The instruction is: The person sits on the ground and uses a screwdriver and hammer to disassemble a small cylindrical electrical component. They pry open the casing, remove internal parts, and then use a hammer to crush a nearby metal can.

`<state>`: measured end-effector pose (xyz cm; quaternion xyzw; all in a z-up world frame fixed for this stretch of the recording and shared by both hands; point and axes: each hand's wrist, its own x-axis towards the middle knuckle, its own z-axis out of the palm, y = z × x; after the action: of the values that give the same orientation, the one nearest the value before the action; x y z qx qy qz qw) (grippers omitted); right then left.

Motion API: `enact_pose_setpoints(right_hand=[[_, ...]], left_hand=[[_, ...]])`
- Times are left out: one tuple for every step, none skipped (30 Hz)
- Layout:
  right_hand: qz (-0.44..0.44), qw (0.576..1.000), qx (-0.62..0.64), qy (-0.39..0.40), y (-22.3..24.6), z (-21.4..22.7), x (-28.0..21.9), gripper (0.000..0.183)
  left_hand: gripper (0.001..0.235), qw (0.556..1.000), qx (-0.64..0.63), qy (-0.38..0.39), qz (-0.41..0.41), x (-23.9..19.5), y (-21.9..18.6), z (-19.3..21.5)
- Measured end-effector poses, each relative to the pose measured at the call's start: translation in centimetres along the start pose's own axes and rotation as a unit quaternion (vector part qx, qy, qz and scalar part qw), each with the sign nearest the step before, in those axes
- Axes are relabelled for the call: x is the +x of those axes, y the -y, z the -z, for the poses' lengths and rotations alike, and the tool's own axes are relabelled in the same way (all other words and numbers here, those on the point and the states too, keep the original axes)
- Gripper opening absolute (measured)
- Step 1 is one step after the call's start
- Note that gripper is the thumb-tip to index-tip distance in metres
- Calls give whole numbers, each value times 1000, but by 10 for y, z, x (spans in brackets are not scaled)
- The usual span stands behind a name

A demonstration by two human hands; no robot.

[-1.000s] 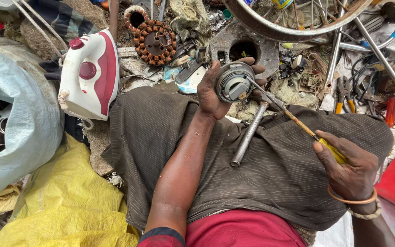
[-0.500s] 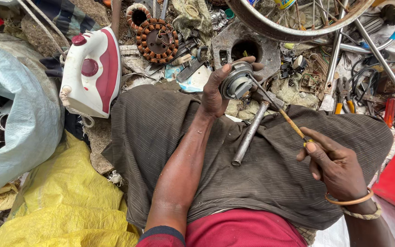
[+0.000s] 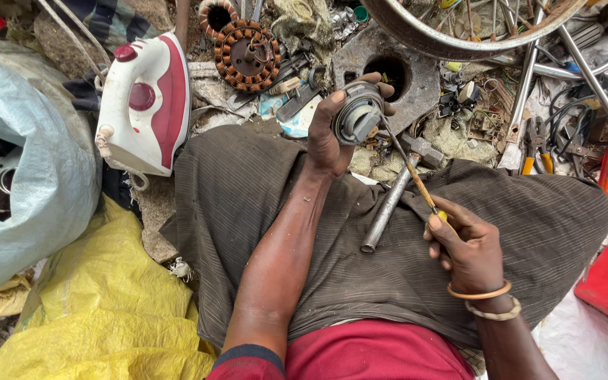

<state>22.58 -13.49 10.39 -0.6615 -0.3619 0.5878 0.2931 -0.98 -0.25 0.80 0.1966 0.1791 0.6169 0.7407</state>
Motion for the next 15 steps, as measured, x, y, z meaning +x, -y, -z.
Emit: enact_pose_setpoints(right_hand=[[-46, 996, 76, 22, 3, 3, 4, 44], [-70, 981, 163, 82, 4, 7, 5, 43], [-93, 954, 248, 141, 5, 11, 5, 44], [-113, 916, 329, 201, 5, 14, 7, 45], [-112, 936, 282, 181, 5, 15, 9, 45], [-112, 952, 235, 162, 3, 14, 9, 44], [-111, 966, 186, 143, 1, 12, 8, 44], [-88, 979, 142, 114, -2, 9, 8, 43], [-64, 990, 97, 84, -5, 5, 8, 42], [-39, 996, 53, 53, -8, 2, 9, 42], [6, 999, 21, 33, -12, -1, 9, 40], [50, 999, -11, 16, -15, -6, 11, 39], [93, 995, -42, -1, -18, -9, 12, 37], [126, 987, -98, -30, -23, -11, 10, 36], [159, 974, -153, -58, -27, -14, 8, 36]], left_hand=[[66, 1000, -5, 16, -7, 2, -2, -1], [65, 999, -18, 28, -3, 2, -2, -2], [65, 999, -31, 40, 1, 1, -3, -2], [64, 998, -43, 52, 1, 1, -4, -2], [64, 998, -26, 51, 1, 2, -5, -2], [64, 999, -8, 47, 1, 1, -6, -1], [63, 999, 10, 43, 1, 0, -6, -1], [63, 1000, 19, 23, -5, 0, -7, 0], [63, 1000, 29, 4, -10, 0, -7, 0], [63, 999, 37, -13, -15, 1, -6, 0], [63, 999, 43, -13, -21, 3, -5, 0], [63, 998, 50, -16, -29, 3, -5, 0], [62, 998, 56, -19, -37, 2, -4, 1], [62, 998, 42, -24, -37, -1, -2, 1], [63, 998, 28, -28, -38, -4, -1, 2]])
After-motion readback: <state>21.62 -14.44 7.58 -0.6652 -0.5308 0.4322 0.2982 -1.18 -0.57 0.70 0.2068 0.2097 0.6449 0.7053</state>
